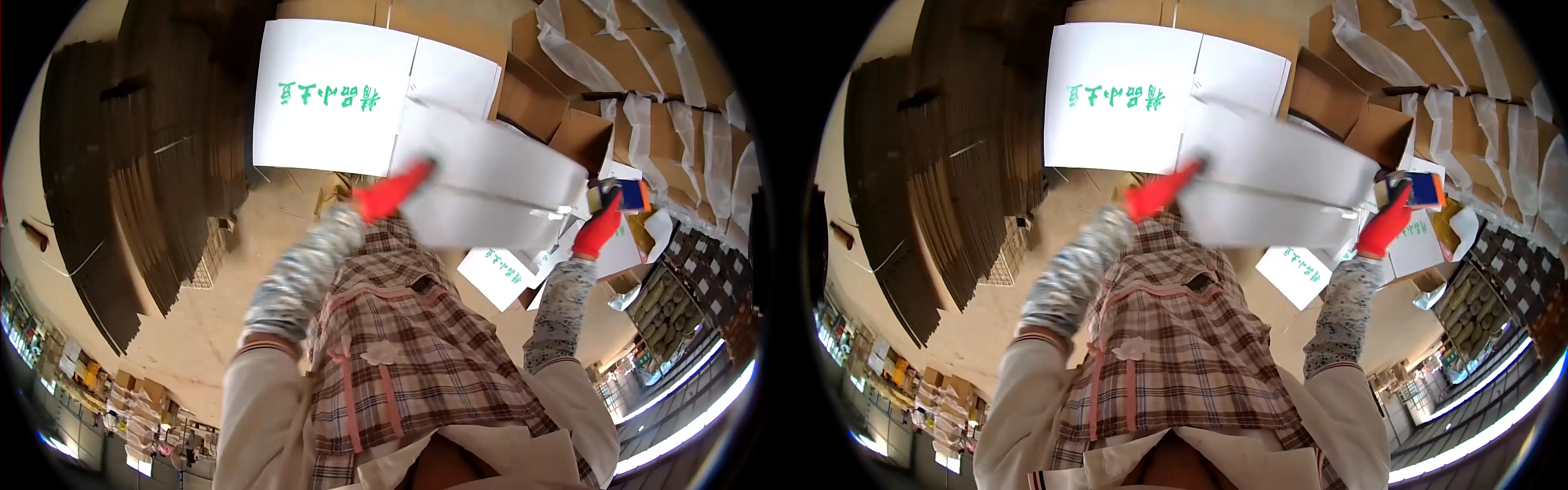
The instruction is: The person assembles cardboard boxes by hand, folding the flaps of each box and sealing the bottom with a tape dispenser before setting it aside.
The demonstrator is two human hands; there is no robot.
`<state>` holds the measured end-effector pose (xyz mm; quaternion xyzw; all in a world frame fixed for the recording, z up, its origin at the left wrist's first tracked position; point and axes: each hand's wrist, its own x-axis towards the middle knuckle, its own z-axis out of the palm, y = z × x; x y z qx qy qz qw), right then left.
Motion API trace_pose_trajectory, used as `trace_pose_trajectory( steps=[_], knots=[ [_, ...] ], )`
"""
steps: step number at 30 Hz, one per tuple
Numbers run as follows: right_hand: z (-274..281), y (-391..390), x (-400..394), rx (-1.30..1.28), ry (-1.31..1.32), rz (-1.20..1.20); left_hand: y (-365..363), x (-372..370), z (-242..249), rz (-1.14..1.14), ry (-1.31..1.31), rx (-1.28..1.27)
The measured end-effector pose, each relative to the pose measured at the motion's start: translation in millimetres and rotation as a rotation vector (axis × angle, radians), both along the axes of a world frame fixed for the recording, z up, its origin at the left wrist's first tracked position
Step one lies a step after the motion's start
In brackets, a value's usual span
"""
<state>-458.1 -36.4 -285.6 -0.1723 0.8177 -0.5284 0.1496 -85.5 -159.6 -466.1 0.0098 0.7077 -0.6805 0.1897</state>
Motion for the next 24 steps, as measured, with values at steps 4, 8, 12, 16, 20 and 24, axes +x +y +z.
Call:
trace_pose_trajectory(
  steps=[4,8,12,16,20,24],
  knots=[
    [-71,-18,10,0.135,-0.160,0.264,4,-42,32,1.188,0.733,2.829],
    [-262,-6,3,0.673,-0.159,-0.023,-113,69,-124,1.230,1.918,1.559],
    [-362,-8,47,0.655,0.363,0.004,-188,197,-266,1.542,2.140,1.590],
    [-421,23,30,0.602,0.204,-0.065,-179,152,-139,1.459,2.669,1.444],
    [-331,27,13,0.321,-0.406,-0.288,-138,121,7,0.825,3.003,1.813],
    [-211,-2,22,-0.310,-0.633,-0.060,-131,182,30,0.408,2.385,1.558]
  ],
)
